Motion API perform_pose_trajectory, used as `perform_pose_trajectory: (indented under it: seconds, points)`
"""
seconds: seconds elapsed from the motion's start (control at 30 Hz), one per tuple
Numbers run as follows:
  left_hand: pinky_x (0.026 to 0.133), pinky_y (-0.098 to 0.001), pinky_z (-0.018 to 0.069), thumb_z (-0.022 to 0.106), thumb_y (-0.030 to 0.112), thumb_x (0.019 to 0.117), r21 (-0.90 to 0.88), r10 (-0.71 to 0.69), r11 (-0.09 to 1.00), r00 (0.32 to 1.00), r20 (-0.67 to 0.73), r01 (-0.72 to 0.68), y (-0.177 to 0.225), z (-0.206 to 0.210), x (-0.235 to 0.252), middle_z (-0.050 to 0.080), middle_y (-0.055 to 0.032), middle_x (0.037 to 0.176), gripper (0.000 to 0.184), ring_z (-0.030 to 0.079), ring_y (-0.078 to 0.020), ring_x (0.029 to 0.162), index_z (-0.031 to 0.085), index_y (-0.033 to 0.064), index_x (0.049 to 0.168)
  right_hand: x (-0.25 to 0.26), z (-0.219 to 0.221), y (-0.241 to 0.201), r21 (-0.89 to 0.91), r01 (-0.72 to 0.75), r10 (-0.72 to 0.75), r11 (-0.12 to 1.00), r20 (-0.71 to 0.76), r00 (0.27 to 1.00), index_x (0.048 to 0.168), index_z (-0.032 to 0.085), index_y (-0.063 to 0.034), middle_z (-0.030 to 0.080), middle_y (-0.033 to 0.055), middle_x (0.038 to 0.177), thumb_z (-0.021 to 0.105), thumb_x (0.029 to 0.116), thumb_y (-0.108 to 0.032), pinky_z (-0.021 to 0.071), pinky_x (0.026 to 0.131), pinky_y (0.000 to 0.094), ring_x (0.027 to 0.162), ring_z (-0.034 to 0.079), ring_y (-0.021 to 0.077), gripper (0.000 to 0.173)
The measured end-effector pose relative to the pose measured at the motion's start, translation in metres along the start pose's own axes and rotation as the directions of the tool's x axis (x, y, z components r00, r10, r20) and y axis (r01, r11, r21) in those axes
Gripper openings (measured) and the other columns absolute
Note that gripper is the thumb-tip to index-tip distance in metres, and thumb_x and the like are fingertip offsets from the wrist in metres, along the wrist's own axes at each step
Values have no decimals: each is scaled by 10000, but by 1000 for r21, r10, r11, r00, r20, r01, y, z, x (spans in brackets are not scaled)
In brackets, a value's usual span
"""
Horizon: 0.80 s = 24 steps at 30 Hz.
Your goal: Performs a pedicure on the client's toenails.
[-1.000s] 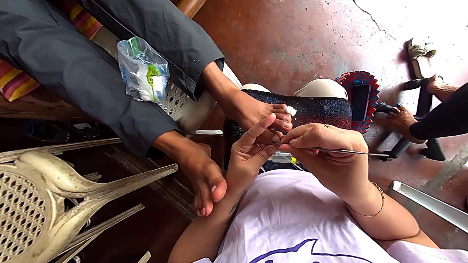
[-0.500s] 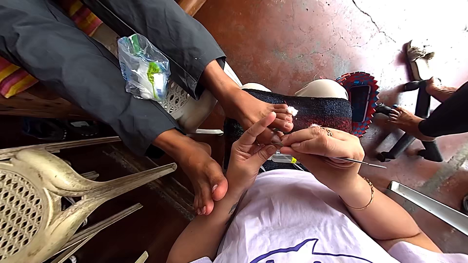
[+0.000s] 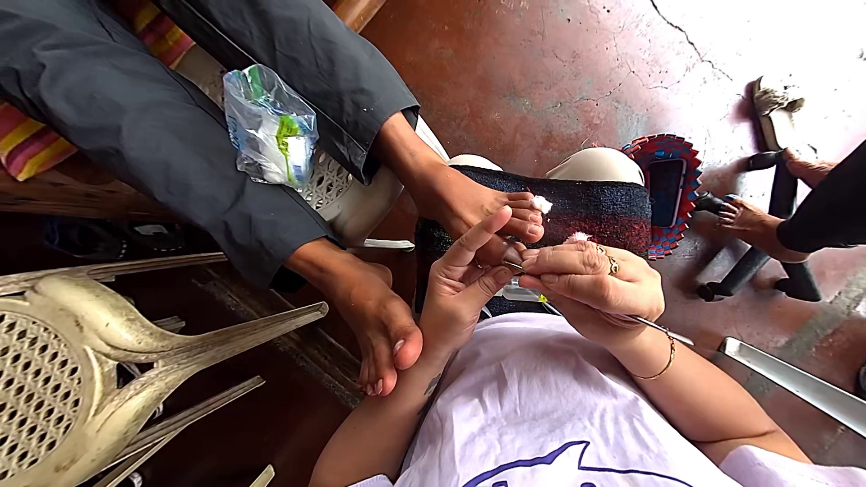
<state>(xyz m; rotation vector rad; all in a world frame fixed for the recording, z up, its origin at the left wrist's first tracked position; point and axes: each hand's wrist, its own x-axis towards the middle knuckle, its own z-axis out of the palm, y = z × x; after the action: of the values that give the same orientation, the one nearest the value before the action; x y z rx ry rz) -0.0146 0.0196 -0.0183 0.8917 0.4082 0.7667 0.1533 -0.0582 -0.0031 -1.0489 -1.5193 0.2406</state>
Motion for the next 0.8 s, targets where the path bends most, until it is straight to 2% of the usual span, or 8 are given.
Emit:
perform_pose_trajectory:
  seconds: [0.13, 0.23, 0.33, 0.43, 0.53, 0.67, 0.7, 0.8]
  points:
    - [974, -318, 557, 645, -9, 958, -20, 4, 1000, 1000, 3, -4, 0, 1, 1, 683, -68, 1237, 515, 670, -144, 1085, 597, 190, 1430, -6, 1, 2, -60, 61, -62, 996, -3, 998, 894, 643, 2, 753, 135, 995, 737, 926, 10, 621, 895, 340, 1009, 742, 209, 99]
    - [965, -323, 568, 648, -4, 958, -13, -1, 1000, 1000, -3, 1, 0, 2, 1, 688, -67, 1234, 507, 681, -146, 1073, 602, 189, 1424, -10, 3, 2, -169, 109, -108, 980, 12, 994, 944, 619, -5, 736, 132, 1027, 729, 941, -11, 612, 895, 322, 1017, 731, 199, 110]
    - [979, -330, 559, 646, -8, 957, -8, -3, 1000, 1000, -8, 3, -1, 2, 1, 677, -70, 1265, 513, 669, -153, 1110, 603, 198, 1425, -9, 3, 0, -163, 68, -69, 984, -2, 998, 980, 618, -8, 725, 138, 1067, 726, 944, -10, 619, 876, 311, 1017, 728, 195, 114]
    - [982, -327, 557, 652, -14, 952, -16, 3, 1000, 1000, -17, -3, -1, 3, 2, 687, -73, 1240, 518, 671, -155, 1103, 605, 195, 1423, -3, 3, -6, 10, -68, 68, 998, -59, 996, 967, 636, -18, 742, 119, 1039, 729, 939, -1, 641, 852, 320, 993, 744, 193, 99]
    - [977, -334, 561, 645, -31, 948, -2, -3, 1000, 1000, -31, 3, 0, 4, 1, 686, -78, 1243, 531, 672, -160, 1108, 602, 197, 1425, 3, 7, -9, 230, -223, 253, 947, -108, 961, 970, 650, -47, 750, 89, 1017, 748, 915, 4, 635, 825, 293, 959, 744, 168, 124]
    - [955, -311, 564, 647, -25, 949, 24, -6, 1000, 999, -44, 7, 0, 6, 1, 689, -49, 1221, 550, 675, -130, 1059, 592, 220, 1439, 10, 9, -5, 334, -334, 389, 881, -113, 914, 911, 679, -68, 739, 44, 965, 791, 864, -4, 619, 849, 295, 966, 726, 150, 137]
    - [949, -307, 564, 645, -33, 946, 26, -7, 1000, 999, -48, 8, -1, 6, 1, 688, -45, 1214, 563, 674, -129, 1047, 589, 226, 1443, 12, 7, -6, 347, -376, 433, 859, -101, 896, 897, 682, -69, 733, 43, 956, 785, 863, 4, 614, 824, 285, 943, 718, 143, 130]
    - [962, -335, 568, 631, -65, 941, 13, -10, 1000, 998, -57, 11, -1, 6, 1, 688, -85, 1230, 596, 685, -172, 1063, 572, 217, 1462, 16, -5, -12, 397, -517, 593, 758, -89, 800, 897, 649, -100, 718, 33, 948, 761, 885, -5, 601, 609, 218, 716, 683, 79, 147]
